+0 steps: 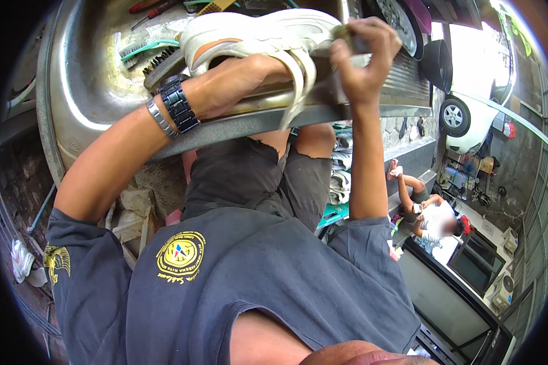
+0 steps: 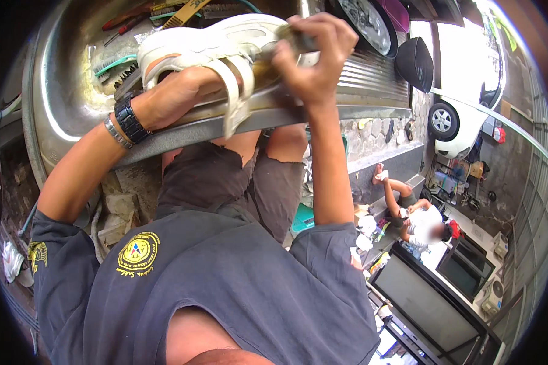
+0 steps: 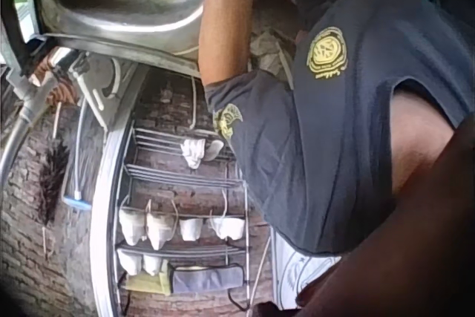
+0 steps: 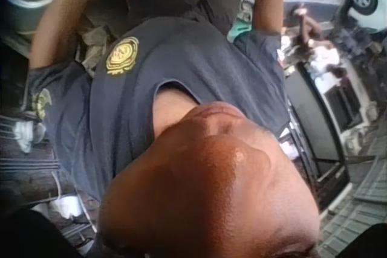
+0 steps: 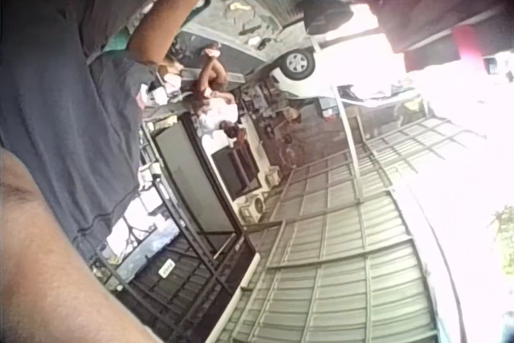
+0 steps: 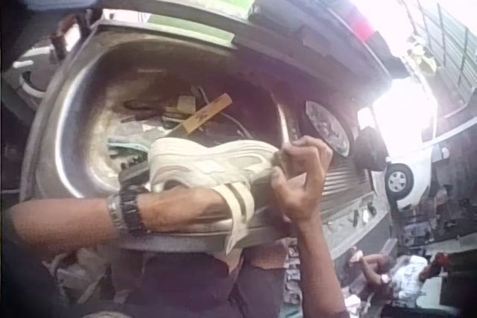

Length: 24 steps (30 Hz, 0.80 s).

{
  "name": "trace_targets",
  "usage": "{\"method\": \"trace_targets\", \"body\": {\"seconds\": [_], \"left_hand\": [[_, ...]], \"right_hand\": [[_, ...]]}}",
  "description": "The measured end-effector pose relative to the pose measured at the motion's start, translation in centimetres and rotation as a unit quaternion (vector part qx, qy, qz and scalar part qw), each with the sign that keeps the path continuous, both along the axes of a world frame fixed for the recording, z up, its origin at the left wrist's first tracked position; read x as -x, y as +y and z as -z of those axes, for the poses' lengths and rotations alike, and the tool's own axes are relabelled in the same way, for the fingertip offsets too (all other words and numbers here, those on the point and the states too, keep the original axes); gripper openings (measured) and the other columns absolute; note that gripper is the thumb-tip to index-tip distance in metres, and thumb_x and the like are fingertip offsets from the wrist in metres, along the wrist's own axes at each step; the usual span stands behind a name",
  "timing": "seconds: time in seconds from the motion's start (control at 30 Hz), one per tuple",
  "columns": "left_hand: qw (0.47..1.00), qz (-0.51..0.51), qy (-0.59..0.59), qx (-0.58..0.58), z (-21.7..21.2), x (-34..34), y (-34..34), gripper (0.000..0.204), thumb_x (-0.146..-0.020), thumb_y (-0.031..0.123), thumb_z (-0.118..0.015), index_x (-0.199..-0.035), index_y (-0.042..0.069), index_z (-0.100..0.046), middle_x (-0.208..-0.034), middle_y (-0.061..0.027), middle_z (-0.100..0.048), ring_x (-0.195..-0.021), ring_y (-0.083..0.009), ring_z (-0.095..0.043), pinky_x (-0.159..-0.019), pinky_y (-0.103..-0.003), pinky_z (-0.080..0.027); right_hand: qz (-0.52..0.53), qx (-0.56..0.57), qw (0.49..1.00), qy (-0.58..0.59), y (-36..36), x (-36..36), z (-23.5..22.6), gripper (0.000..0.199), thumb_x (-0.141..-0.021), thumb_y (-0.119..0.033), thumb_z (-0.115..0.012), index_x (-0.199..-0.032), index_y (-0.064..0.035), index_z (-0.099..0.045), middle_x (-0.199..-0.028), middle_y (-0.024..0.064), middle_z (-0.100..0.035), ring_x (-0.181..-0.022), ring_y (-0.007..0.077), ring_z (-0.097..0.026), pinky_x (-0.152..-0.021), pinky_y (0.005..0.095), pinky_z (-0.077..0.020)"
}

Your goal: Washing and scrubbing a pair of sneakers in a sink.

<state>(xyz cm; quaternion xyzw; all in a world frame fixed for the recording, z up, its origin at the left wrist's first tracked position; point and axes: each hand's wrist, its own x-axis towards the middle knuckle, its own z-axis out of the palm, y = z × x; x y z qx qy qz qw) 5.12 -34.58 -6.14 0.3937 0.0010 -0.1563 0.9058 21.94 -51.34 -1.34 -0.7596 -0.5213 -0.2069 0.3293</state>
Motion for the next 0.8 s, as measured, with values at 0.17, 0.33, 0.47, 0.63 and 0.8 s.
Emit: {"method": "trace_targets", "body": {"seconds": [0.17,0.33,0.47,0.63,0.8], "left_hand": [[0.993,-0.005,0.045,-0.113,0.3,0.3,-0.3,0.033,-0.099,0.025,-0.056,-0.115,0.0,-0.069,-0.113,-0.0031,-0.069,-0.1,-0.0088,-0.059,-0.092,-0.028,-0.046],[0.997,-0.055,0.037,-0.049,-0.2,0.6,-0.9,0.026,-0.094,0.022,-0.059,-0.107,0.002,-0.07,-0.105,-0.0025,-0.068,-0.098,-0.0096,-0.06,-0.09,-0.027,-0.046],[0.997,-0.037,0.06,-0.001,0.3,-0.1,-1.0,0.025,-0.089,0.019,-0.059,-0.104,0.002,-0.069,-0.106,-0.0036,-0.067,-0.1,-0.012,-0.06,-0.093,-0.029,-0.046],[0.998,-0.025,0.062,-0.01,0.1,-0.2,-0.4,0.025,-0.09,0.016,-0.057,-0.107,0.001,-0.068,-0.111,-0.0056,-0.068,-0.105,-0.0143,-0.061,-0.102,-0.031,-0.044],[0.997,-0.011,0.069,-0.026,0.3,-0.3,-0.3,0.025,-0.091,0.012,-0.054,-0.108,-0.001,-0.068,-0.114,-0.0067,-0.069,-0.109,-0.0153,-0.06,-0.108,-0.034,-0.042]], "right_hand": [[-0.083,0.032,0.995,-0.049,-1.2,1.2,0.2,0.033,-0.069,-0.026,-0.08,-0.097,-0.0126,-0.072,-0.11,0.007,-0.062,-0.109,0.0282,-0.05,-0.099,0.0432,-0.0364],[-0.079,0.016,0.995,-0.059,-1.0,3.6,0.9,0.03,-0.069,-0.029,-0.081,-0.094,-0.0146,-0.072,-0.108,0.005,-0.062,-0.112,0.0287,-0.05,-0.101,0.0455,-0.0339],[-0.046,0.028,0.998,-0.041,-2.3,-0.1,1.5,0.032,-0.067,-0.028,-0.082,-0.097,-0.0162,-0.073,-0.11,0.0055,-0.061,-0.116,0.0292,-0.048,-0.104,0.044,-0.033],[-0.051,0.027,0.998,-0.035,-2.8,-0.4,1.8,0.034,-0.067,-0.03,-0.081,-0.097,-0.0159,-0.073,-0.109,0.0056,-0.06,-0.115,0.0299,-0.048,-0.104,0.0444,-0.0336],[-0.088,0.05,0.993,-0.055,-2.7,0.8,1.2,0.032,-0.067,-0.032,-0.08,-0.094,-0.0153,-0.072,-0.106,0.0055,-0.061,-0.114,0.03,-0.048,-0.102,0.0436,-0.0341]]}}
